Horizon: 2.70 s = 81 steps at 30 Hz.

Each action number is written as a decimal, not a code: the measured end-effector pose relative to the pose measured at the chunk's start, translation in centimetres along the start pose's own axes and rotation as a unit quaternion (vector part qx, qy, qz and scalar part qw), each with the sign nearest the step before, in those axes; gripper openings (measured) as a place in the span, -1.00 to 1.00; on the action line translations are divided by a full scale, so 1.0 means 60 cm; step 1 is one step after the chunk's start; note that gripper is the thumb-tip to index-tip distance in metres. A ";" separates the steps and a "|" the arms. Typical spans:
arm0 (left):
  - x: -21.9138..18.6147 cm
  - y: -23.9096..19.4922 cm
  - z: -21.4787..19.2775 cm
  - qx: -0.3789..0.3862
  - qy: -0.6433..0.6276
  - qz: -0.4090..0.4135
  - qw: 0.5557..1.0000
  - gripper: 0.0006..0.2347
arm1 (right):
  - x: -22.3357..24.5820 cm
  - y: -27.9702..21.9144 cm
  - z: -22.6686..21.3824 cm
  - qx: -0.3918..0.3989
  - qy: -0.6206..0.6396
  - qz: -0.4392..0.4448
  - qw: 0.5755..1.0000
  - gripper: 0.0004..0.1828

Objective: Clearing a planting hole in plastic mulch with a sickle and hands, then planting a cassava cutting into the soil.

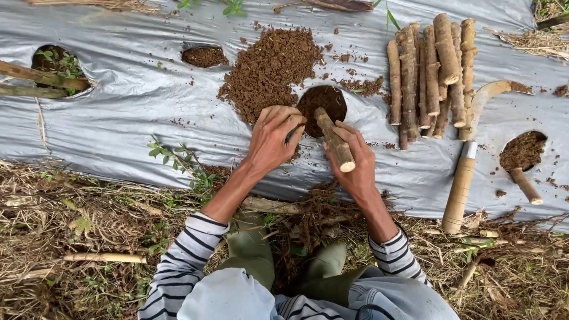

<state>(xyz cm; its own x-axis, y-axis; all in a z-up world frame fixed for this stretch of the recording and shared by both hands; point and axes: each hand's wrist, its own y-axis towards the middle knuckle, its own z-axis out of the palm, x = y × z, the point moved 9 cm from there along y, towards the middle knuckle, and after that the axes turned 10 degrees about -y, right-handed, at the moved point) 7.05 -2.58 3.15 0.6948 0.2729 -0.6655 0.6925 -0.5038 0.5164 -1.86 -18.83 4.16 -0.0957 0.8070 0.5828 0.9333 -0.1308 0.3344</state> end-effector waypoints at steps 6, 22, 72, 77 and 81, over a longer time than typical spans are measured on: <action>-0.001 0.000 0.000 0.015 0.005 0.007 1.000 -0.94 | 0.017 -0.010 -0.008 -0.038 -0.019 -0.042 0.998 -0.65; 0.004 -0.005 0.014 0.010 0.060 0.041 0.997 -0.90 | 0.008 -0.027 0.054 -0.035 -0.114 -0.128 0.985 -0.65; 0.036 -0.043 0.079 0.181 0.080 0.045 0.979 -0.90 | -0.010 -0.035 0.042 -0.041 -0.108 -0.128 0.985 -0.59; 0.034 -0.011 0.118 0.133 0.146 0.126 0.972 -0.89 | -0.007 -0.035 0.045 -0.030 -0.100 -0.127 0.986 -0.58; -0.036 0.038 0.034 0.133 0.117 0.133 0.975 -0.75 | 0.003 -0.029 0.035 -0.029 -0.100 -0.130 0.986 -0.57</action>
<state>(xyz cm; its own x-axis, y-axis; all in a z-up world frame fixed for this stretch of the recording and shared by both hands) 6.73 -5.95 4.66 0.8900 0.2671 -0.3696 0.4282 -0.7681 0.4761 -2.80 -17.22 2.14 -0.2542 0.9139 0.3166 0.8641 0.0676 0.4987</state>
